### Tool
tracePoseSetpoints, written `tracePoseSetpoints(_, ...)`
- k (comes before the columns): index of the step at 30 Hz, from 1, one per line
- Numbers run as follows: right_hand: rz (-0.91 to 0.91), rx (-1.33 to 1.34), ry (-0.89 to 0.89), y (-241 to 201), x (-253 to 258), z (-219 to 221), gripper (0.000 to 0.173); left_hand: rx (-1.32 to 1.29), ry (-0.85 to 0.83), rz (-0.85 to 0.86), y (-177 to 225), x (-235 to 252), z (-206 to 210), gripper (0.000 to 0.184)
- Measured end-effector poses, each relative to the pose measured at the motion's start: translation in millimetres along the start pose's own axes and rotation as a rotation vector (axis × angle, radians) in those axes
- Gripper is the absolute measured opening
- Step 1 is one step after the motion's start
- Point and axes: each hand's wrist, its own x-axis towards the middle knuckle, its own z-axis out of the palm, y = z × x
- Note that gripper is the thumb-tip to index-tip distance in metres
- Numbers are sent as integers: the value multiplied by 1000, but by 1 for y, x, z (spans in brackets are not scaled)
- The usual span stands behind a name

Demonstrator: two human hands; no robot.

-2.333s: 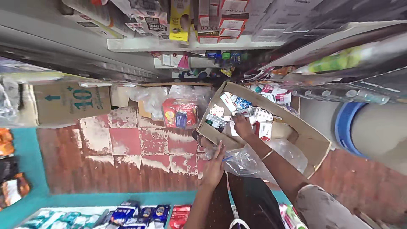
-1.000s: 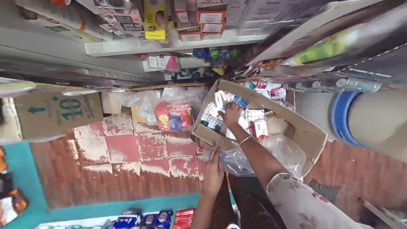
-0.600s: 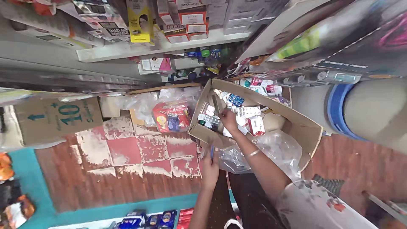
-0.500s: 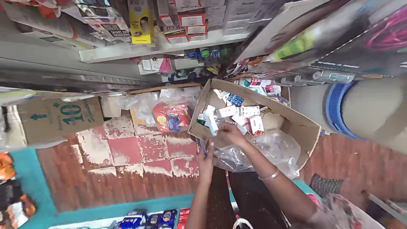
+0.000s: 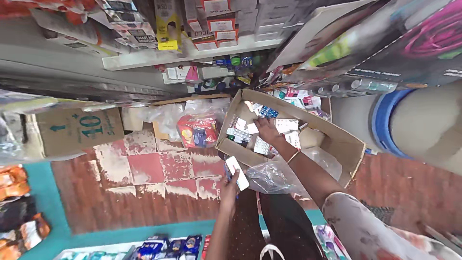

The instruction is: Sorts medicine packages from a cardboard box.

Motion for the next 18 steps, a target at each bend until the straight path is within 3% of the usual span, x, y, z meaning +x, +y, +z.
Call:
tracePoseSetpoints(9,-14,-61,-264,12,-77,-15,48,26,-75,-8,-5,-3,5,25)
tracePoseSetpoints(14,-3,-70,-443,9,-79,-21,37,77,-118,27,-10,0,3,27)
tracePoseSetpoints(16,12,-23,-397,9,-71,-27,33,128,-132,68,-10,0,4,26)
tracePoseSetpoints(18,14,17,-221,10,-59,-23,31,155,-161,82,-8,-1,5,25)
